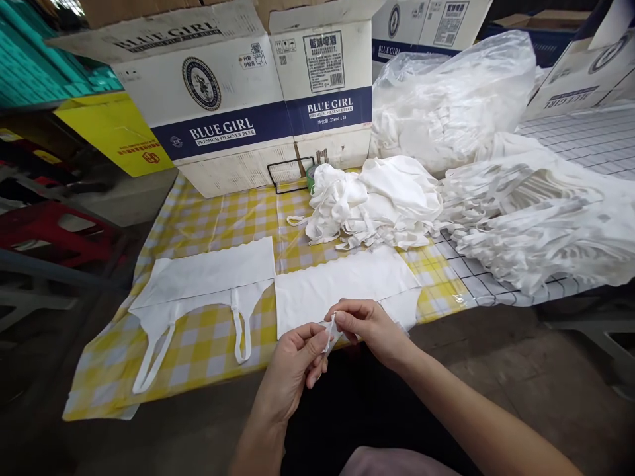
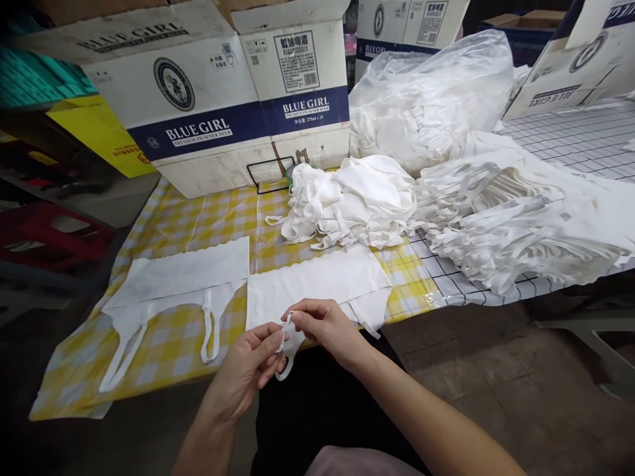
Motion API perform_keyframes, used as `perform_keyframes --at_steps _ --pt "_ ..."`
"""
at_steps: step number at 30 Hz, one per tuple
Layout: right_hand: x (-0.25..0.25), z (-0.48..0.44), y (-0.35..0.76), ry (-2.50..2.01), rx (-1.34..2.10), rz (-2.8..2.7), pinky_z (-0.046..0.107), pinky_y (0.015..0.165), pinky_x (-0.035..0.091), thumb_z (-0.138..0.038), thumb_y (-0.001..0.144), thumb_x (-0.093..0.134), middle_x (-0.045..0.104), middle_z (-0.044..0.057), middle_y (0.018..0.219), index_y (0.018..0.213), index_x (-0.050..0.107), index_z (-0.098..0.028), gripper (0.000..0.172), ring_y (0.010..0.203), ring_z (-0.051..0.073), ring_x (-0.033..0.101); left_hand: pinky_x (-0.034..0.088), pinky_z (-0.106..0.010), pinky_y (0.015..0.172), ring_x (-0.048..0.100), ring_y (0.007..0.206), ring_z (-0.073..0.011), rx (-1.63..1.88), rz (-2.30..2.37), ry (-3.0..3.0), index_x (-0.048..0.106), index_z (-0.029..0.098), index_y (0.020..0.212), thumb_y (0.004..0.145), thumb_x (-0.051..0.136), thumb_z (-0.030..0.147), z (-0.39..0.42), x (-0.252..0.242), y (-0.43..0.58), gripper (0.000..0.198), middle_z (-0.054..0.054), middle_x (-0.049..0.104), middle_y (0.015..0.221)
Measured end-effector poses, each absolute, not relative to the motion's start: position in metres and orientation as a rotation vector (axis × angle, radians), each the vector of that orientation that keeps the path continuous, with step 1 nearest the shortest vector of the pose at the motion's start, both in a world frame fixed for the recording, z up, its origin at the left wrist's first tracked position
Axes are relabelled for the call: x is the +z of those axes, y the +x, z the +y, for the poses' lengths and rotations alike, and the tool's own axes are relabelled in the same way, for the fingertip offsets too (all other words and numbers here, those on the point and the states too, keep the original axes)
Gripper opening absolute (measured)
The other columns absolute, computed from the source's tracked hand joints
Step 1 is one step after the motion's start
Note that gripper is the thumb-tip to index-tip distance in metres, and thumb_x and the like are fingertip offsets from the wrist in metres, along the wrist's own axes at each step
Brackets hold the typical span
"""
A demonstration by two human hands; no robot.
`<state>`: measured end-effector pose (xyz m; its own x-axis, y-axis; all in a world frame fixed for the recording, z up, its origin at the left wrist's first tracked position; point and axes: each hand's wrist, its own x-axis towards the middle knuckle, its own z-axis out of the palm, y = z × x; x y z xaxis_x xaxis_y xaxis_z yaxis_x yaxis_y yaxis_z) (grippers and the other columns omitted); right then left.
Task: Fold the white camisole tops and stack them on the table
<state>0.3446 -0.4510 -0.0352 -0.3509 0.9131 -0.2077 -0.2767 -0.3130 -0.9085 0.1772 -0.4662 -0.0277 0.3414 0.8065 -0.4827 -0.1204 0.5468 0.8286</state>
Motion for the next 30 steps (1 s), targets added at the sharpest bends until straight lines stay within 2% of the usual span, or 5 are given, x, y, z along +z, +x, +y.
perform_keyframes --at_steps 2,6,13,25,30 --pt "-0.037 -0.452 0.344 -0.970 1.811 -0.996 0.020 0.045 0.028 -0.042 0.079 0.060 0.050 -0.002 0.062 0.086 0.067 -0.017 0.028 0.050 0.006 0.038 0.021 -0.015 0.039 0.033 0.034 -0.0012 0.685 1.125 0.857 0.055 0.015 0.072 0.080 0.059 0.038 -0.467 -0.027 0.176 0.024 0.007 0.045 0.047" --pt "-0.041 -0.455 0.343 -0.958 1.857 -0.921 0.019 0.047 0.032 -0.043 0.078 0.061 0.052 -0.002 0.067 0.091 0.064 -0.018 0.028 0.050 0.005 0.041 0.029 -0.017 0.045 0.034 0.038 -0.0046 0.692 1.253 1.064 0.059 0.016 0.075 0.081 0.056 0.040 -0.470 -0.022 0.177 0.025 0.008 0.039 0.039" --pt "-0.046 -0.459 0.344 -0.932 1.849 -0.874 0.019 0.047 0.035 -0.037 0.074 0.068 0.055 -0.002 0.071 0.088 0.063 -0.017 0.025 0.050 0.005 0.042 0.029 -0.018 0.046 0.034 0.038 -0.0064 0.655 1.361 1.195 0.060 0.017 0.074 0.080 0.056 0.043 -0.472 -0.016 0.181 0.027 0.007 0.038 0.038" --pt "-0.047 -0.459 0.343 -0.978 1.865 -0.851 0.019 0.046 0.034 -0.040 0.072 0.069 0.049 -0.005 0.053 0.079 0.063 -0.016 0.026 0.047 0.006 0.041 0.027 -0.018 0.044 0.030 0.036 -0.0057 0.621 1.281 1.192 0.059 0.016 0.072 0.082 0.053 0.043 -0.470 -0.016 0.181 0.029 0.008 0.035 0.037" --pt "-0.047 -0.460 0.343 -0.961 1.863 -0.883 0.019 0.045 0.033 -0.039 0.075 0.066 0.048 -0.005 0.054 0.080 0.061 -0.015 0.025 0.046 0.005 0.040 0.026 -0.019 0.045 0.028 0.035 -0.0045 0.643 1.238 1.141 0.057 0.016 0.071 0.084 0.052 0.040 -0.470 -0.020 0.180 0.027 0.008 0.037 0.038"
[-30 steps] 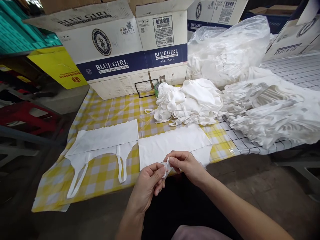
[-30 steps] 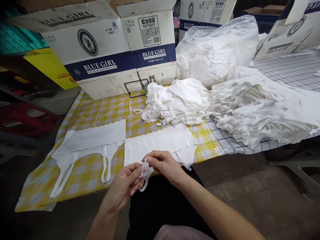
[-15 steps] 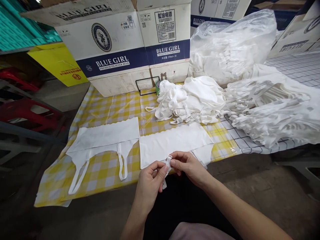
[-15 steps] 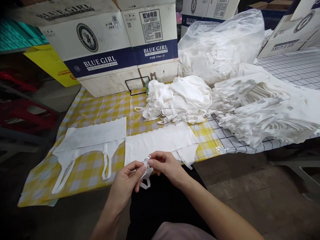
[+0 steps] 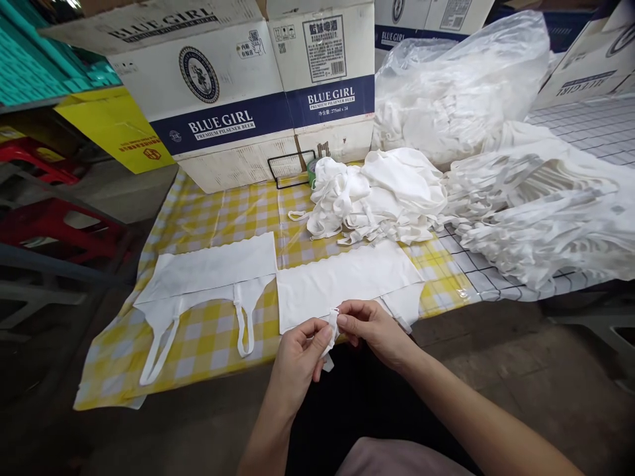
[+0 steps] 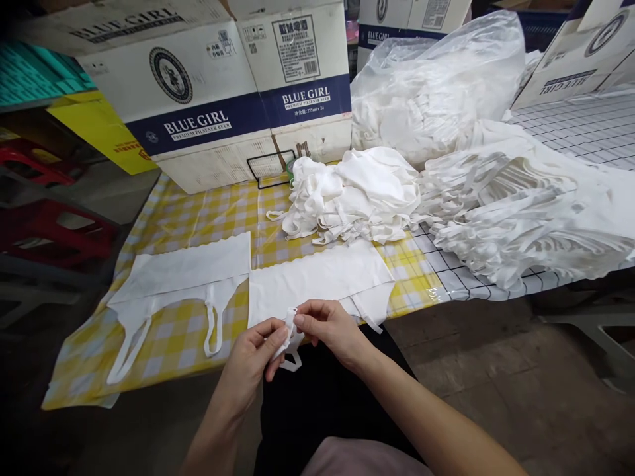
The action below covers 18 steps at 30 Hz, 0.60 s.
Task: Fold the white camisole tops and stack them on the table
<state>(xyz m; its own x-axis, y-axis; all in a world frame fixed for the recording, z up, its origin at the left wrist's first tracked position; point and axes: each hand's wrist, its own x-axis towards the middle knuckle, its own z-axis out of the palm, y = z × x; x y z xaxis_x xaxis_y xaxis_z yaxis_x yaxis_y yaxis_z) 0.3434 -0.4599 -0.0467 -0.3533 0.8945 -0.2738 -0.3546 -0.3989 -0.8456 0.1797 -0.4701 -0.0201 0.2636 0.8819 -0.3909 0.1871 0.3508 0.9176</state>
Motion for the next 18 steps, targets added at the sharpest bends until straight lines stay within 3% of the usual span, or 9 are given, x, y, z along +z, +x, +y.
perform_keyframes --at_steps 7,11,18 --pt "-0.0394 -0.4600 0.3450 -1.036 1.622 -1.117 0.019 0.048 0.038 -0.029 0.077 0.064 0.051 -0.002 0.078 0.104 0.058 -0.024 0.028 0.057 0.007 0.045 0.026 -0.019 0.046 0.029 0.036 -0.0044 0.617 1.233 1.182 0.054 0.017 0.071 0.086 0.050 0.039 -0.4702 -0.0209 0.1786 0.027 0.008 0.034 0.038" --pt "-0.0368 -0.4589 0.3478 -1.105 1.325 -1.440 0.021 0.058 0.042 -0.023 0.082 0.058 0.056 0.002 0.085 0.093 0.066 -0.022 0.013 0.073 0.012 0.054 0.027 -0.018 0.046 0.029 0.036 -0.0037 0.608 1.226 1.188 0.051 0.017 0.068 0.086 0.049 0.039 -0.4697 -0.0203 0.1794 0.029 0.009 0.035 0.038" --pt "-0.0384 -0.4615 0.3490 -1.113 0.983 -1.752 0.023 0.065 0.041 -0.016 0.086 0.049 0.059 0.002 0.086 0.085 0.060 -0.019 0.011 0.073 0.011 0.054 0.027 -0.017 0.040 0.035 0.033 -0.0013 0.678 1.235 1.154 0.046 0.017 0.073 0.087 0.045 0.041 -0.4691 -0.0258 0.1849 0.028 0.006 0.050 0.056"
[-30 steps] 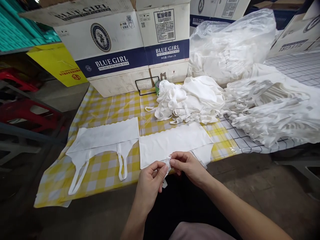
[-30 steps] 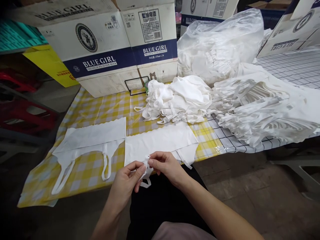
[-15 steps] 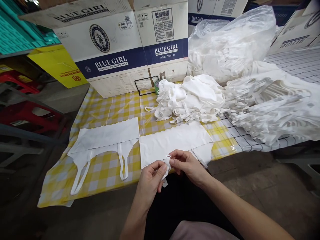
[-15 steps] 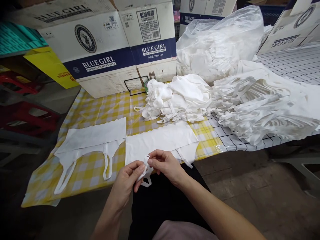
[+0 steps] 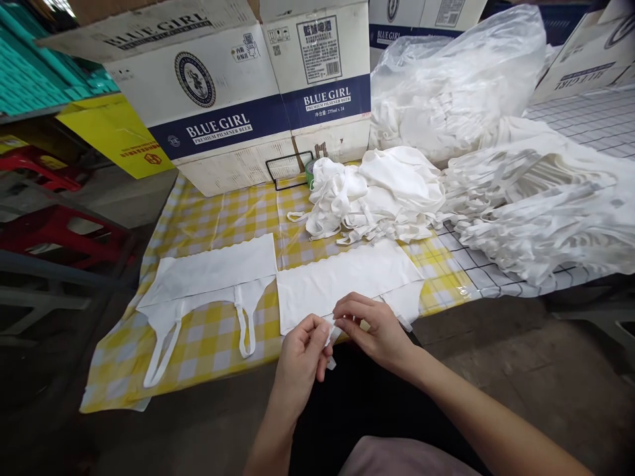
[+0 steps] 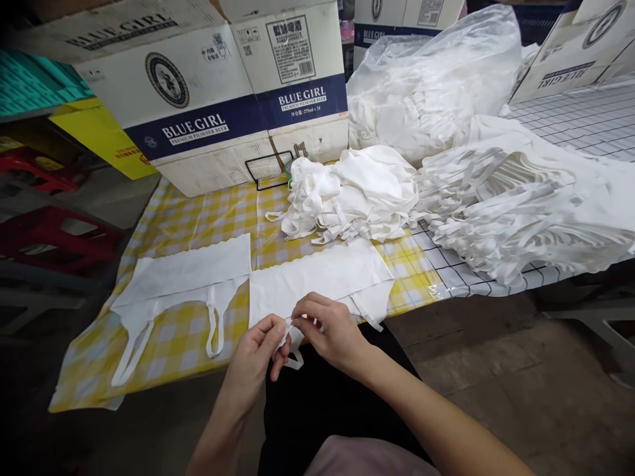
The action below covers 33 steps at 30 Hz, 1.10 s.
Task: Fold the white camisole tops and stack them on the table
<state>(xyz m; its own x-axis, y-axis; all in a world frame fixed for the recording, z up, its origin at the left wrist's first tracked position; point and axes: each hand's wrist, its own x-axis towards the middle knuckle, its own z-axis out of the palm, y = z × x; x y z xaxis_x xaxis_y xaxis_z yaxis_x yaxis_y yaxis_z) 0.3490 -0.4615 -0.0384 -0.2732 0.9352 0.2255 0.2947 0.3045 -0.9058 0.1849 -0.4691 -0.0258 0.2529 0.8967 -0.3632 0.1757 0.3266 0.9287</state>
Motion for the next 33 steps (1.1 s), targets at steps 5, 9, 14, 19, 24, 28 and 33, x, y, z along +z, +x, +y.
perform_keyframes --at_steps 5,9,14,19,24,28,33 --pt "-0.038 -0.467 0.346 -1.235 0.849 -1.867 0.025 0.065 0.039 -0.013 0.085 0.045 0.058 0.002 0.081 0.086 0.051 -0.019 0.008 0.071 0.013 0.053 0.032 -0.016 0.042 0.044 0.043 -0.0056 0.750 1.447 1.300 0.051 0.022 0.093 0.079 0.058 0.040 -0.473 -0.021 0.191 0.024 0.008 0.050 0.059" --pt "-0.034 -0.468 0.345 -1.271 0.947 -1.868 0.025 0.062 0.037 -0.017 0.089 0.041 0.054 0.002 0.077 0.084 0.048 -0.018 0.009 0.068 0.013 0.049 0.043 -0.020 0.058 0.058 0.064 -0.0123 0.721 1.612 1.588 0.062 0.022 0.087 0.079 0.058 0.036 -0.477 -0.014 0.193 0.017 0.002 0.062 0.073" --pt "-0.031 -0.465 0.347 -1.203 1.363 -1.601 0.022 0.060 0.037 -0.023 0.090 0.041 0.049 -0.002 0.069 0.079 0.046 -0.018 0.013 0.063 0.011 0.046 0.043 -0.021 0.058 0.059 0.062 -0.0131 0.708 1.659 1.687 0.063 0.021 0.079 0.081 0.055 0.033 -0.477 -0.011 0.194 0.015 0.001 0.067 0.071" --pt "-0.035 -0.461 0.349 -0.958 1.801 -1.247 0.022 0.065 0.041 -0.029 0.090 0.045 0.047 -0.002 0.073 0.078 0.046 -0.017 0.017 0.069 0.010 0.051 0.035 -0.018 0.045 0.047 0.044 -0.0055 0.641 1.436 1.316 0.060 0.018 0.080 0.083 0.052 0.038 -0.473 -0.015 0.187 0.022 0.002 0.063 0.066" --pt "-0.038 -0.460 0.348 -0.834 1.905 -1.114 0.022 0.066 0.040 -0.030 0.090 0.047 0.050 -0.002 0.072 0.081 0.048 -0.016 0.017 0.070 0.010 0.052 0.029 -0.017 0.044 0.038 0.037 0.0002 0.642 1.236 1.117 0.057 0.015 0.079 0.085 0.051 0.037 -0.469 -0.020 0.181 0.023 0.003 0.060 0.067" --pt "-0.037 -0.461 0.348 -0.829 1.914 -1.088 0.022 0.066 0.040 -0.030 0.090 0.048 0.053 -0.001 0.072 0.082 0.050 -0.015 0.017 0.070 0.010 0.053 0.030 -0.017 0.045 0.039 0.038 0.0004 0.645 1.219 1.100 0.057 0.015 0.080 0.086 0.051 0.035 -0.468 -0.023 0.179 0.022 0.003 0.060 0.068" --pt "-0.038 -0.462 0.349 -0.838 1.902 -1.089 0.023 0.066 0.041 -0.031 0.089 0.049 0.053 -0.001 0.073 0.083 0.051 -0.015 0.018 0.070 0.011 0.053 0.031 -0.016 0.046 0.040 0.038 0.0008 0.640 1.221 1.074 0.057 0.015 0.081 0.083 0.055 0.034 -0.469 -0.022 0.179 0.019 0.003 0.061 0.067"
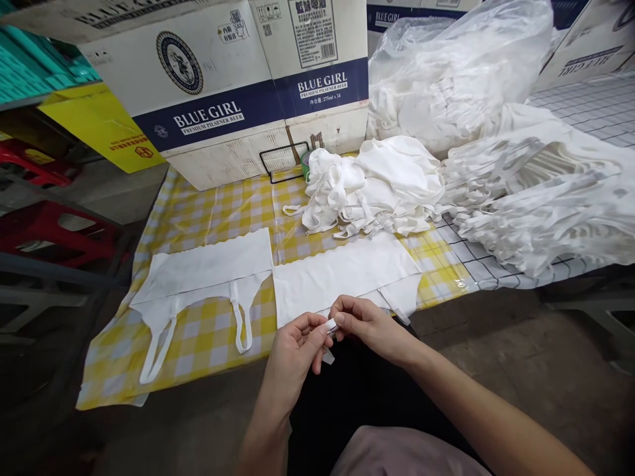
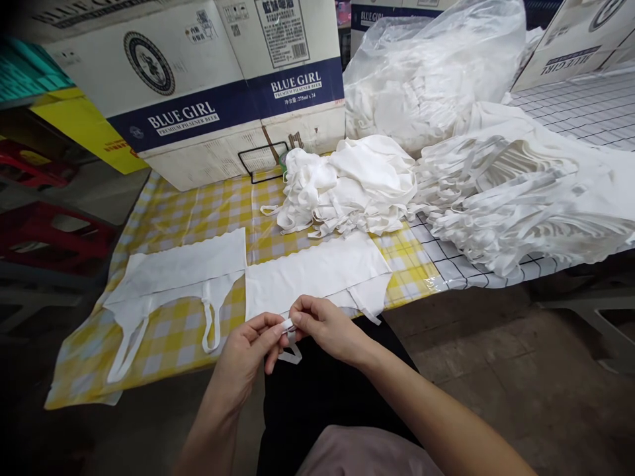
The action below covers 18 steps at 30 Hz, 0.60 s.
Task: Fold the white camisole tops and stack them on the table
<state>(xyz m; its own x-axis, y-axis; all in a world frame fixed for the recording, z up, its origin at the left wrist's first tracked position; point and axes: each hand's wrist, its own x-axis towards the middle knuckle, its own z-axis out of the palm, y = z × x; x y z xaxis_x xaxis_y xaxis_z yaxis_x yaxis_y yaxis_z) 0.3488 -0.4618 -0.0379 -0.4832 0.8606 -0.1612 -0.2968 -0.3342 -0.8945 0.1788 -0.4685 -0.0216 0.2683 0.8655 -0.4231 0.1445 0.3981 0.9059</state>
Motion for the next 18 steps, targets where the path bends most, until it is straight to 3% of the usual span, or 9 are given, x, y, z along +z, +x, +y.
perform_keyframes --at_steps 18 --pt "-0.0364 -0.4626 0.3507 -0.914 1.835 -1.158 0.023 0.063 0.042 -0.039 0.086 0.051 0.051 -0.002 0.071 0.081 0.050 -0.016 0.024 0.067 0.010 0.053 0.034 -0.017 0.042 0.041 0.039 -0.0017 0.624 1.253 1.073 0.057 0.014 0.081 0.077 0.060 0.034 -0.4676 -0.0209 0.1807 0.021 -0.001 0.063 0.068"
